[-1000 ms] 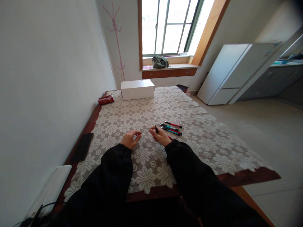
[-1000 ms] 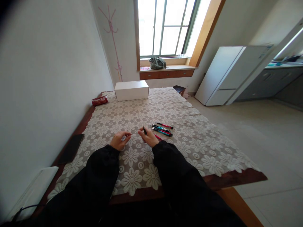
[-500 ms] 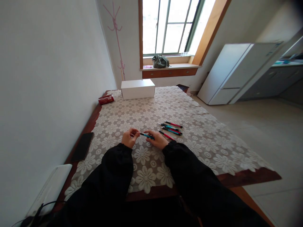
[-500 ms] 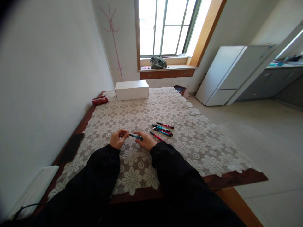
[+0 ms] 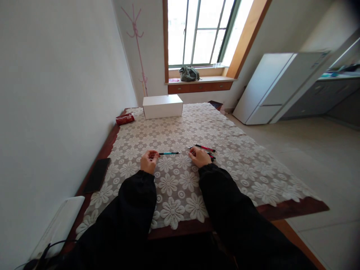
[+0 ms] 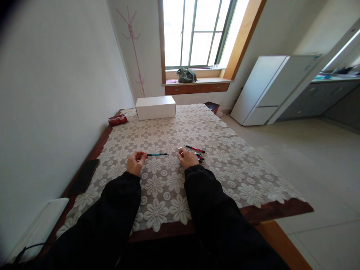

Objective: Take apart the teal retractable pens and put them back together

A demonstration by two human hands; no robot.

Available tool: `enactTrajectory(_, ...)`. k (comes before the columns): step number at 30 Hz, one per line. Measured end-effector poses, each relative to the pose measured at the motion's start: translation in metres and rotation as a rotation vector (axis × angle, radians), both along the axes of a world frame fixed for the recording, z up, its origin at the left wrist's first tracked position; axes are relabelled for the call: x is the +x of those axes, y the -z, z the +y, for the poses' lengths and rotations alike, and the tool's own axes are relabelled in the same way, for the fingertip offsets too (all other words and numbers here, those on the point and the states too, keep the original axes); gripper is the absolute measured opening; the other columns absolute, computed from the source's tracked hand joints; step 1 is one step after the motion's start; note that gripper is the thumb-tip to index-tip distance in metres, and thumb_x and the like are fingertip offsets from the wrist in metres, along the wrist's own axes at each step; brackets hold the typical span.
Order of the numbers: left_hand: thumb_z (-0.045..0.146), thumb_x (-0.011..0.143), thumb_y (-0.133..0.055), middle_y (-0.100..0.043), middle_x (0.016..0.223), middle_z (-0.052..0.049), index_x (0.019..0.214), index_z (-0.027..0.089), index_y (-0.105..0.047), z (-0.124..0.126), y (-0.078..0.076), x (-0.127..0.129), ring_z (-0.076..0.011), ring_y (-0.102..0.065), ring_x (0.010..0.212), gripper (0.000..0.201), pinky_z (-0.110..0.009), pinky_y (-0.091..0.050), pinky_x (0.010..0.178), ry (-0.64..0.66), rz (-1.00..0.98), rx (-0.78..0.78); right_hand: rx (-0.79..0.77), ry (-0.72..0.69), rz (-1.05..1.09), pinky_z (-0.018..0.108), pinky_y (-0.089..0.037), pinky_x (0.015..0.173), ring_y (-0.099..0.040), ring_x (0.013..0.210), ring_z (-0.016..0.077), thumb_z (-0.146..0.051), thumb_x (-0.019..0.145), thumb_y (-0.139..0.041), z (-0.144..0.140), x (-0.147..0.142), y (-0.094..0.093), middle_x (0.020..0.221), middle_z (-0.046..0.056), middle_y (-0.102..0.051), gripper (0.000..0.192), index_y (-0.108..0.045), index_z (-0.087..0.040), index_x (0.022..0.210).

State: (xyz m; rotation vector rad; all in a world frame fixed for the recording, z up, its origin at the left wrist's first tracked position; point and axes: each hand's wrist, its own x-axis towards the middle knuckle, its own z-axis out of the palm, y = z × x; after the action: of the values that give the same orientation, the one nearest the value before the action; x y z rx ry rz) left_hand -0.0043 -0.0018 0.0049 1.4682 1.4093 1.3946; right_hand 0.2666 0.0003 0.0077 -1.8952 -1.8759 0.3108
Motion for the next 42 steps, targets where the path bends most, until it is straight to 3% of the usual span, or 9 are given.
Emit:
enactTrajectory(5, 0.036, 0.077, -0.065, -0.073, 0.076, -0.007, 0.085, 0.017, -0.061, 0.000, 0.000, 0.000, -0.0180, -0.068, 0.070, 0.021, -0.023, -0.043, 0.055, 0.013, 0.009, 0.002, -0.029, -0.027, -0.126, 0.026, -0.036, 0.064, -0.062, 0.078, 0.0200, -0.031, 0.087, -0.056, -0.003, 0.001, 0.001, 0.081, 0.004, -0.069, 0.014, -0.063, -0.022, 0.094)
enactTrajectory(8, 0.037, 0.077, -0.065, -0.073, 0.076, -0.007, 0.084, 0.017, -0.062, -0.001, 0.000, 0.000, -0.0183, -0.068, 0.070, 0.021, -0.023, -0.043, 0.054, 0.030, 0.020, -0.003, 0.034, -0.050, 0.003, 0.026, -0.039, 0.067, -0.061, 0.075, 0.0176, -0.023, 0.086, -0.053, -0.001, -0.002, 0.003, 0.083, 0.003, -0.068, 0.018, -0.062, -0.021, 0.101)
enactTrajectory(14, 0.040, 0.078, -0.066, -0.074, 0.076, -0.007, 0.084, 0.017, -0.062, -0.005, -0.001, 0.001, -0.0188, -0.069, 0.071, 0.024, -0.024, -0.044, 0.054, 0.075, 0.036, -0.010, 0.178, -0.409, 0.388, 0.025, -0.046, 0.065, -0.060, 0.080, 0.0148, -0.021, 0.082, -0.055, 0.000, -0.016, 0.008, 0.110, 0.006, -0.065, 0.041, -0.054, -0.021, 0.123)
enactTrajectory(18, 0.044, 0.077, -0.067, -0.074, 0.075, -0.008, 0.082, 0.016, -0.062, -0.005, 0.000, 0.003, -0.0190, -0.069, 0.070, 0.029, -0.024, -0.045, 0.055, 0.150, 0.021, -0.020, 0.153, -0.485, 0.277, 0.027, -0.045, 0.069, -0.056, 0.072, 0.0140, -0.026, 0.087, -0.057, -0.003, -0.022, 0.008, 0.092, 0.004, -0.065, 0.021, -0.063, -0.019, 0.106)
enactTrajectory(21, 0.043, 0.078, -0.067, -0.073, 0.075, -0.008, 0.083, 0.016, -0.063, -0.005, 0.002, 0.003, -0.0182, -0.068, 0.069, 0.028, -0.025, -0.046, 0.056, 0.217, 0.052, -0.022, 0.155, -0.559, 0.175, 0.027, -0.043, 0.073, -0.056, 0.077, 0.0151, -0.024, 0.091, -0.053, -0.006, -0.022, 0.005, 0.091, 0.005, -0.064, 0.018, -0.066, -0.018, 0.102)
enactTrajectory(27, 0.034, 0.078, -0.069, -0.071, 0.083, -0.003, 0.090, 0.021, -0.070, -0.008, 0.004, 0.001, -0.0154, -0.064, 0.071, 0.018, -0.028, -0.050, 0.068, 0.341, 0.373, 0.098, 0.058, -0.635, 0.011, 0.025, -0.038, 0.069, -0.058, 0.078, 0.0162, -0.036, 0.095, -0.051, -0.010, -0.027, 0.003, 0.085, 0.005, -0.065, 0.024, -0.067, -0.019, 0.095)
enactTrajectory(31, 0.032, 0.080, -0.068, -0.071, 0.088, -0.003, 0.095, 0.025, -0.071, -0.011, 0.000, 0.000, -0.0162, -0.062, 0.076, 0.017, -0.030, -0.049, 0.076, 0.437, 0.597, 0.170, 0.046, -0.629, -0.011, 0.025, -0.037, 0.068, -0.060, 0.079, 0.0175, -0.033, 0.096, -0.049, -0.014, -0.031, 0.004, 0.087, 0.006, -0.069, 0.023, -0.067, -0.021, 0.103)
enactTrajectory(37, 0.034, 0.087, -0.058, -0.071, 0.088, -0.005, 0.094, 0.025, -0.071, -0.012, -0.006, -0.002, -0.0209, -0.061, 0.083, 0.018, -0.032, -0.047, 0.079, 0.426, 0.794, 0.229, 0.057, -0.620, -0.083, 0.026, -0.034, 0.064, -0.060, 0.073, 0.0178, -0.034, 0.097, -0.048, -0.020, -0.037, 0.001, 0.080, 0.004, -0.069, 0.022, -0.067, -0.024, 0.097)
enactTrajectory(42, 0.030, 0.085, -0.058, -0.072, 0.085, -0.005, 0.090, 0.026, -0.072, -0.015, -0.007, 0.000, -0.0229, -0.061, 0.084, 0.016, -0.033, -0.045, 0.079, 0.433, 0.773, 0.217, 0.132, -0.655, -0.129, 0.027, -0.037, 0.071, -0.060, 0.081, 0.0185, -0.031, 0.097, -0.048, -0.021, -0.041, 0.001, 0.086, 0.006, -0.068, 0.020, -0.065, -0.022, 0.094)
